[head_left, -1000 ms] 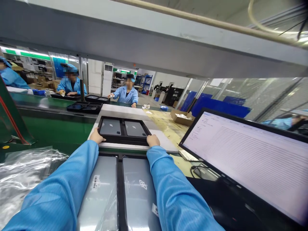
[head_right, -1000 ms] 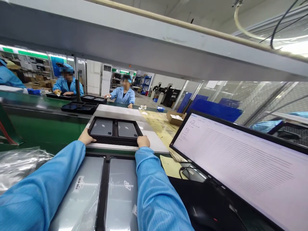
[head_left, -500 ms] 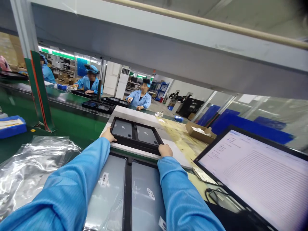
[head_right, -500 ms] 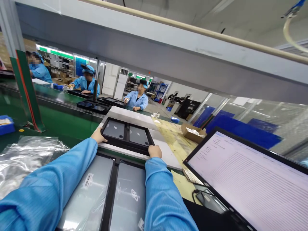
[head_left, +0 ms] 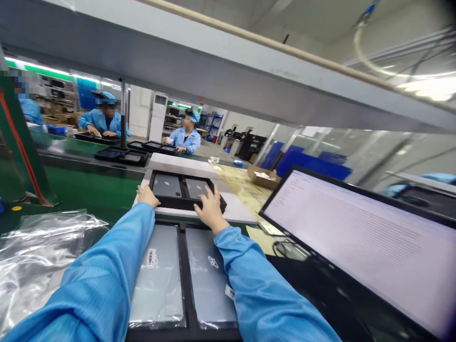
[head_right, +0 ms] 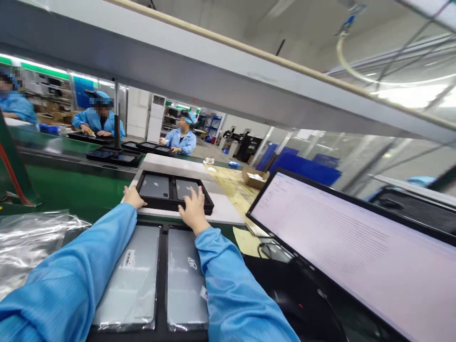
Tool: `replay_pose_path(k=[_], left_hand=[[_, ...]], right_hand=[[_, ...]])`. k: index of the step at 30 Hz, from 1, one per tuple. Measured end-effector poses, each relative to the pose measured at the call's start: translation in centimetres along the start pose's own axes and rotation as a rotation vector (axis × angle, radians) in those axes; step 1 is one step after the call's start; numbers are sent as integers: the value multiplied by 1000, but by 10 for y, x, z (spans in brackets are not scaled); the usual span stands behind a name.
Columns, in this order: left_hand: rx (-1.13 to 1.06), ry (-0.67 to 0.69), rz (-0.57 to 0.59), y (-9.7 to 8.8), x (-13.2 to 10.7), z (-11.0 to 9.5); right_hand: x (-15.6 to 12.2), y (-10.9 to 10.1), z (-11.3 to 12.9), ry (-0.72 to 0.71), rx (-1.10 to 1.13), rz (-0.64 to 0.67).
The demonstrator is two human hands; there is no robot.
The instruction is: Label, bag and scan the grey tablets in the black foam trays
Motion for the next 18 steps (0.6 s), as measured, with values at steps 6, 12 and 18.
replay_pose_path(k=[6, 12, 18], left_hand=[[126, 162, -98, -21, -37, -20], [96, 193, 125, -66, -27, -1], [-85, 115, 180, -68, -35, 96]], right_hand=[[-56, -84, 24, -93, 153, 354], [-186, -150, -48, 796, -106, 703], [-233, -110, -18, 1266, 576, 496]])
Point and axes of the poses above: each hand's wrist, its own x-axis towards the middle knuckle, its own y-axis out of the palm, z = x × y, the point moved 5 cm from there along x, towards the middle knuckle, and after that the axes turned 15 degrees about -y, right-handed, at the moved point
